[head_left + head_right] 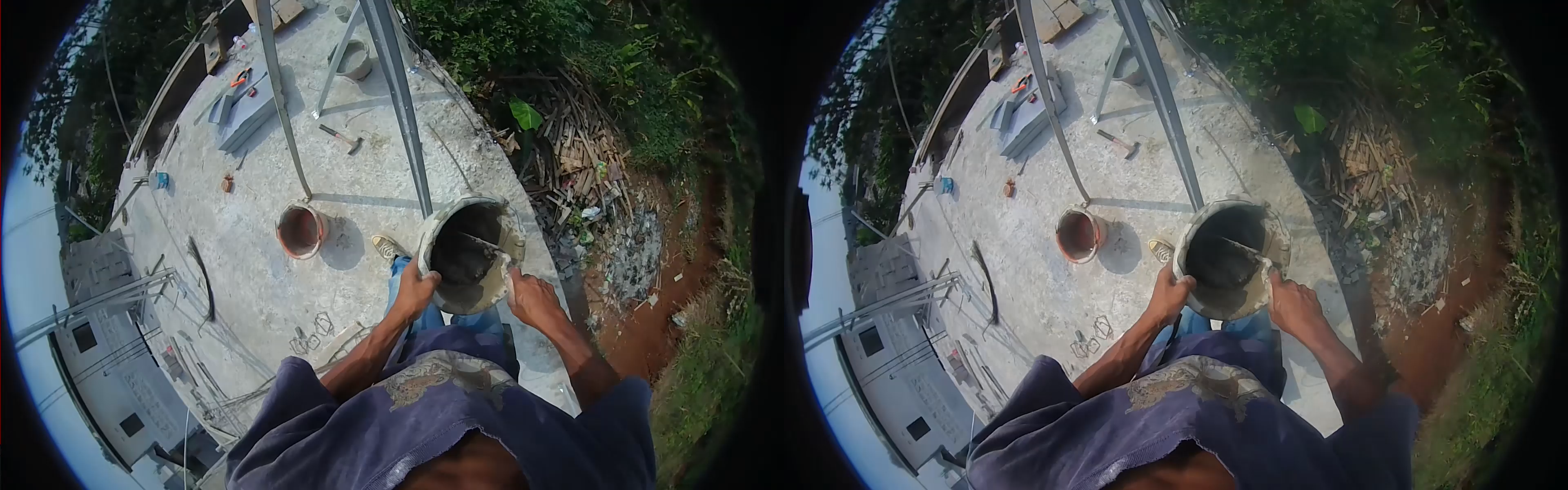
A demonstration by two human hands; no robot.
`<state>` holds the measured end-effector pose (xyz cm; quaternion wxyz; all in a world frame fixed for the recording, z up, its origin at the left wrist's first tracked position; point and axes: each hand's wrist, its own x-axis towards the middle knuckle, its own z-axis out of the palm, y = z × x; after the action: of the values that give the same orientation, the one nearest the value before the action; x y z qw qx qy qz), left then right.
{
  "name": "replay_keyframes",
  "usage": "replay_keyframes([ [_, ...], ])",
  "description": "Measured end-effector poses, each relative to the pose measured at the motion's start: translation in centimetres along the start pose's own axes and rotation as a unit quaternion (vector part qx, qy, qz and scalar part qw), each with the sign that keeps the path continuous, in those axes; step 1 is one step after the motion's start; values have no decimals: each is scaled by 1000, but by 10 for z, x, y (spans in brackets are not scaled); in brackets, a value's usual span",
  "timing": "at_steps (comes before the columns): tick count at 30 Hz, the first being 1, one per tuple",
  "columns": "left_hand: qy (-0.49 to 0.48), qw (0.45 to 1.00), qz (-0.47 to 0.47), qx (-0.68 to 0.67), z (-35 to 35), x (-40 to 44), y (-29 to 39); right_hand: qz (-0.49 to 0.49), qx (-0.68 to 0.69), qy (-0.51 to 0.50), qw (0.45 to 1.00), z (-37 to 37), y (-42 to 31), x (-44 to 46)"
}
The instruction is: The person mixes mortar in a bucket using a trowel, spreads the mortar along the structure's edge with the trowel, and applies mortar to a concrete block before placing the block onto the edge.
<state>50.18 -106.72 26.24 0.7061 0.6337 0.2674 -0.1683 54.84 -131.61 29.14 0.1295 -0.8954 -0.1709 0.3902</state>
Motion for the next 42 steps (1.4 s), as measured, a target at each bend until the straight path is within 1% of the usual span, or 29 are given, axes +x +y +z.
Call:
replay_keyframes([
  [1,37,999,8,-2,-17,-1,-10,-30,-15,8,999,3,-7,11],
  [3,61,998,11,-26,-50,-7,-22,-46,47,57,996,23,-16,16],
  [5,92,996,-14,9,-68,-9,-25,-62,14,17,998,24,-38,26],
  [6,99,995,1,1,-79,-8,-28,-68,-7,-13,998,20,-53,39],
  [7,133,990,21,-41,-94,-12,-33,-73,-15,-2,997,22,-70,49],
  [9,157,983,36,-88,-128,-13,-32,-140,80,107,981,39,-100,56],
  [10,170,979,-10,-117,-144,-18,-32,-105,22,11,994,42,-108,74],
  [11,182,971,-51,-145,-158,-20,-32,-99,12,8,995,43,-122,73],
  [13,200,966,-21,-161,-192,-15,-60,-163,-20,-6,986,37,-163,96],
  [14,214,963,-16,-164,-206,-21,-63,-209,43,54,976,39,-183,95],
  [17,272,929,-39,-249,-250,-31,-64,-196,32,38,979,64,-202,126],
  [18,267,923,-40,-275,-269,-34,-69,-208,22,41,977,61,-218,132],
  [20,294,925,-12,-242,-292,-41,-66,-205,-50,-58,976,46,-251,142],
  [21,317,927,-3,-201,-303,-43,-63,-216,-59,-52,973,42,-269,142],
  [22,324,920,-32,-220,-317,-46,-69,-266,23,8,964,45,-288,135],
  [23,329,917,-25,-222,-331,-48,-76,-314,106,68,941,50,-305,131],
  [25,352,894,-25,-275,-352,-54,-84,-306,99,76,944,67,-322,142],
  [26,351,890,-50,-288,-361,-65,-62,-262,31,7,964,78,-321,162],
  [27,353,889,-37,-290,-368,-69,-59,-213,-38,-61,974,89,-322,180],
  [28,373,899,-18,-229,-369,-73,-62,-243,-99,-86,961,94,-327,192],
  [29,392,904,3,-167,-373,-73,-66,-250,-106,-76,959,92,-340,193],
  [31,411,893,17,-183,-397,-70,-76,-325,12,-48,944,87,-382,171],
  [33,427,863,1,-272,-408,-79,-115,-390,61,22,918,96,-401,166],
  [34,416,878,-21,-237,-418,-84,-128,-429,72,53,899,110,-397,176],
  [35,416,852,-12,-319,-419,-88,-129,-411,47,64,908,136,-379,195],
  [36,433,819,-61,-372,-417,-100,-98,-375,-3,9,927,129,-386,197],
  [37,420,828,-12,-372,-415,-103,-103,-265,-123,-92,952,128,-396,209],
  [38,446,856,-73,-251,-412,-112,-94,-308,-113,-120,937,127,-401,211],
  [42,492,836,-60,-236,-421,-122,-165,-318,-28,-171,932,122,-447,190],
])
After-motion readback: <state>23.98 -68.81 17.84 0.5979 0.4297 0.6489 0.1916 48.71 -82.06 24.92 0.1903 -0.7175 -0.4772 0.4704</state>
